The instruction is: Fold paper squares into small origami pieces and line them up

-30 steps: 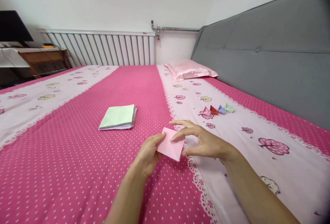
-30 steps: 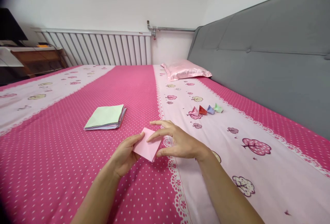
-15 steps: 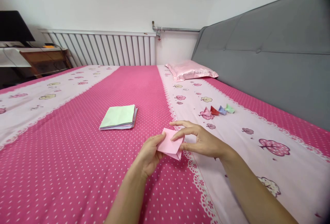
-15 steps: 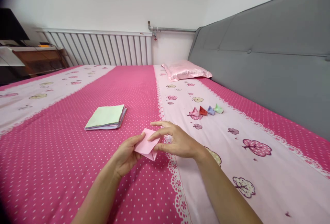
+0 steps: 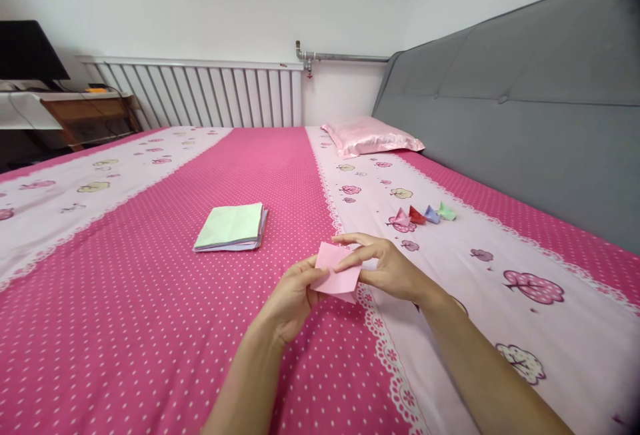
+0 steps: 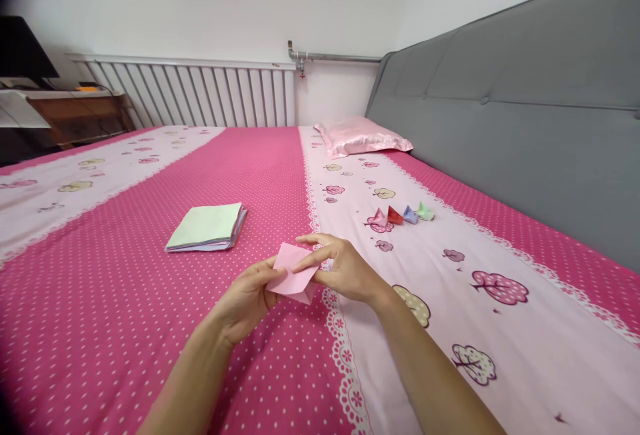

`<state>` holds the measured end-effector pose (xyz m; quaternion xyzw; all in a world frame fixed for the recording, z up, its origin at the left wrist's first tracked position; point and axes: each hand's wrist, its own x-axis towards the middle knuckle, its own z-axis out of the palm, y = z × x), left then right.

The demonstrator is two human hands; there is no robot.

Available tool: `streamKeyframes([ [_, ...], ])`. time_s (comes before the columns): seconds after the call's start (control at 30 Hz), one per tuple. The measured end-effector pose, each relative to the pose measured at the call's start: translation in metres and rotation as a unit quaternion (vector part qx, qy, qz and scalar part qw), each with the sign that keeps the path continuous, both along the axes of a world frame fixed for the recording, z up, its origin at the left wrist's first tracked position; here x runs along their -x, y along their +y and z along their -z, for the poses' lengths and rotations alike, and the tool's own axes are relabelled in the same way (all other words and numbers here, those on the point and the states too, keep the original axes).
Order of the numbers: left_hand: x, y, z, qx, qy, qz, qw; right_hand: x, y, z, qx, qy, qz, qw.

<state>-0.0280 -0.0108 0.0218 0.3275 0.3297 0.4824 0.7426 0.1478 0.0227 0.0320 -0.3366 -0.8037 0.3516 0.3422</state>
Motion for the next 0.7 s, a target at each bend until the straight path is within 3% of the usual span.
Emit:
streamKeyframes([
  [0.3, 0.0, -0.002, -0.001, -0.058, -0.002, 0.049, 0.997, 0.005, 0.001, 0.003, 0.027, 0.064, 0.031, 0.997],
  [0.57, 0.001, -0.004, -0.006, -0.082, -0.088, 0.09, 0.989, 0.014, -0.006, -0.002, 0.011, 0.098, 0.09, 0.991],
  [0.7, -0.001, -0.005, -0.004, -0.112, -0.038, 0.076, 0.99, 0.017, -0.009, -0.003, 0.004, 0.1, 0.109, 0.989],
])
